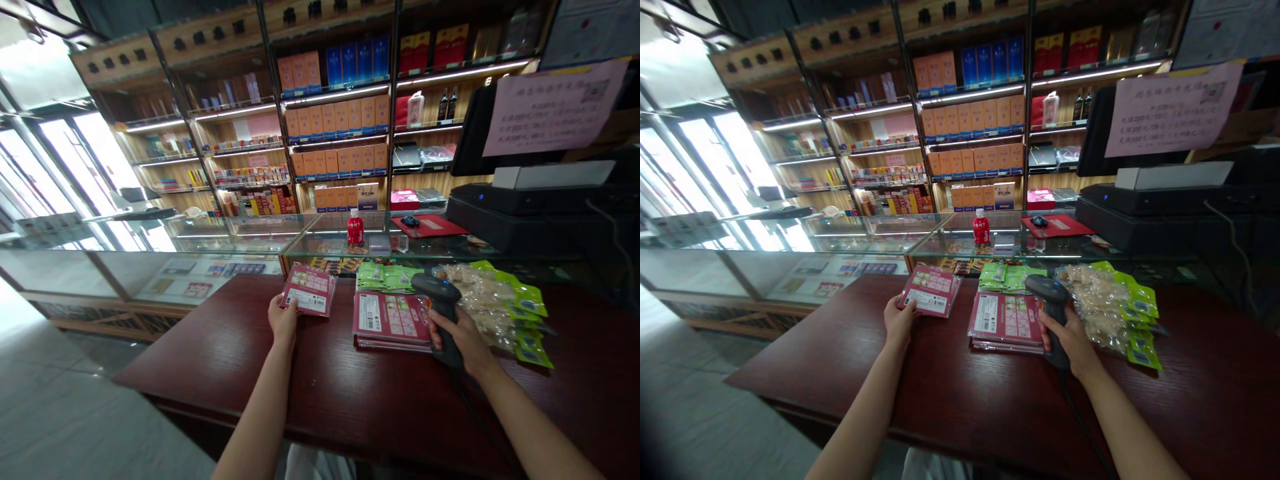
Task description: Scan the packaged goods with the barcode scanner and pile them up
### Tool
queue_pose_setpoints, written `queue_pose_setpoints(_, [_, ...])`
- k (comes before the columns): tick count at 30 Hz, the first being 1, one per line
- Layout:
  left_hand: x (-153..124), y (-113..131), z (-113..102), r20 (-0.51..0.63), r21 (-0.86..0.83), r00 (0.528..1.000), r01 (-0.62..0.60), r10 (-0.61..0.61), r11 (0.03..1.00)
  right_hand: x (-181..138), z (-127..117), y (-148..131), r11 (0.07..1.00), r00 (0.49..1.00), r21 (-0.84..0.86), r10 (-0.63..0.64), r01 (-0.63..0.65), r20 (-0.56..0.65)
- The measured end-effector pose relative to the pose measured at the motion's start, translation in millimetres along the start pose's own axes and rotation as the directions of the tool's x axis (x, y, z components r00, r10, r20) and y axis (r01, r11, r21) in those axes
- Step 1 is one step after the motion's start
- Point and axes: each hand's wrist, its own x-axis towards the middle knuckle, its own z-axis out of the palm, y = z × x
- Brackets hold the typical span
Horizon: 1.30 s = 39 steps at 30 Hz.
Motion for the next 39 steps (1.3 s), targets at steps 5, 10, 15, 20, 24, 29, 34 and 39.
queue_pose_setpoints(5, [10, -1, -4, -0.006, 0.473, 0.981, -0.169, 0.195, 0.865, -1, 0, 0, 1.0, 1.0, -0.005, -0.008, 0.008, 0.002])
queue_pose_setpoints(10, [4, 5, -7, 0.001, 0.779, 0.985, -0.111, 0.175, 0.617, -1, -2, 1, 1.0, 1.0, -0.016, 0.003, -0.003, 0.008])
queue_pose_setpoints(15, [-9, 5, -2, 0.336, 0.71, 0.909, -0.416, 0.247, 0.568, -1, -2, 1, 1.0, 1.0, -0.014, 0.022, -0.021, 0.017])
queue_pose_setpoints(20, [-21, 0, 5, 0.614, 0.61, 0.77, -0.601, 0.172, 0.516, -2, 0, 0, 1.0, 1.0, -0.013, 0.019, -0.019, -0.001])
queue_pose_setpoints(24, [-24, 1, 5, 0.628, 0.649, 0.769, -0.602, 0.119, 0.466, -1, 0, 0, 1.0, 1.0, -0.01, 0.016, -0.016, 0.005])
queue_pose_setpoints(29, [-21, 2, 4, 0.595, 0.711, 0.798, -0.579, 0.099, 0.399, -1, -1, -1, 1.0, 1.0, -0.009, 0.007, -0.007, -0.005])
queue_pose_setpoints(34, [-21, 2, 4, 0.592, 0.683, 0.792, -0.593, 0.152, 0.427, -2, -1, -3, 1.0, 1.0, -0.001, 0.003, -0.003, -0.013])
queue_pose_setpoints(39, [-30, 14, 14, 0.587, 0.558, 0.746, -0.654, 0.315, 0.511, 1, -3, -5, 0.999, 1.0, 0.048, -0.002, 0.002, 0.0])
